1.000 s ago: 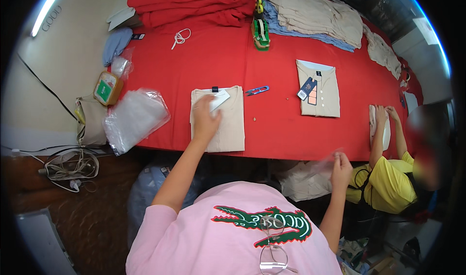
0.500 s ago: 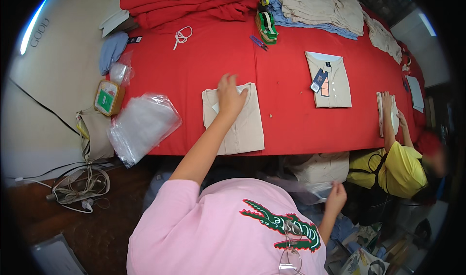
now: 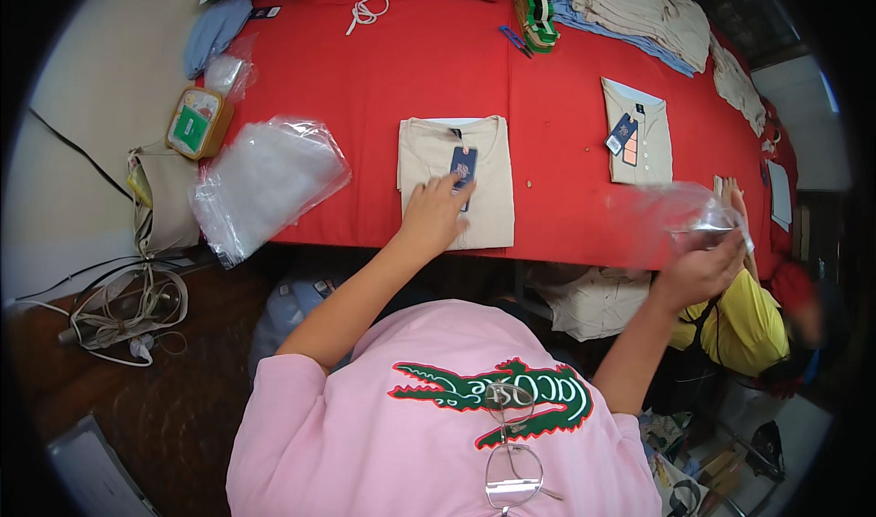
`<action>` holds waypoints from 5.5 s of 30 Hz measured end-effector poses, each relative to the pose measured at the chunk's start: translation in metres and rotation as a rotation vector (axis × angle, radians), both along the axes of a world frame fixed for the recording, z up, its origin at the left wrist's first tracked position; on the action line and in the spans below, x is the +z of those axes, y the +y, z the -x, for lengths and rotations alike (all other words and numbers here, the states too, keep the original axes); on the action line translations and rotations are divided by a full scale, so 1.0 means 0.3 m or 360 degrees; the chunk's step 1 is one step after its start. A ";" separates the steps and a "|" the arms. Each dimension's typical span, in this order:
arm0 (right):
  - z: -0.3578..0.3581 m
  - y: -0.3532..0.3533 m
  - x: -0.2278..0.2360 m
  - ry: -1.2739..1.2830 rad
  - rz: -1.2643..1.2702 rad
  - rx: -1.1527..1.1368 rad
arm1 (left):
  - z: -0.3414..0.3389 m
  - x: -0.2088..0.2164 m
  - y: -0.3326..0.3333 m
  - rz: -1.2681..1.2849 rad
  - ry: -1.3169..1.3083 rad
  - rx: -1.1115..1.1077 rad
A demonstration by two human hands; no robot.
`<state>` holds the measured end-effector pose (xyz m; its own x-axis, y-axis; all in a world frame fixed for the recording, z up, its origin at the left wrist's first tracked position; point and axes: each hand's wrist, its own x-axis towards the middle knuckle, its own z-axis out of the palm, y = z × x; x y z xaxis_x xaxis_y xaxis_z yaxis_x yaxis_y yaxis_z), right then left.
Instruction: The person places folded shirts into clear plastic bags, smooths the bags to remove air, and seals them. The person handles both blue and tan shirts, repeating the process for each garment.
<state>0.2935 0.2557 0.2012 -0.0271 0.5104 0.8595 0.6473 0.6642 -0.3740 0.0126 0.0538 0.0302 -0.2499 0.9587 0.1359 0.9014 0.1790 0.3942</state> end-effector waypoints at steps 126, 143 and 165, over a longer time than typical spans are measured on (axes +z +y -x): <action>0.170 -0.156 -0.560 -0.0472 0.2492 0.1251 | -0.095 -0.208 -0.396 0.0486 -0.1413 0.0088; 0.253 -0.287 -0.756 0.0130 0.2498 0.1187 | 0.060 -0.078 -0.447 0.0516 -0.1040 0.0484; 0.277 -0.256 -0.802 0.0178 0.2038 0.0898 | 0.145 -0.181 -0.154 -0.0192 -0.0875 0.0912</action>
<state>0.2105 0.1789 -0.0394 -0.4515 0.8746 -0.1765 0.3383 -0.0153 -0.9409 -0.0308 0.0077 -0.0242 -0.7598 0.6477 -0.0554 0.3534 0.4830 0.8011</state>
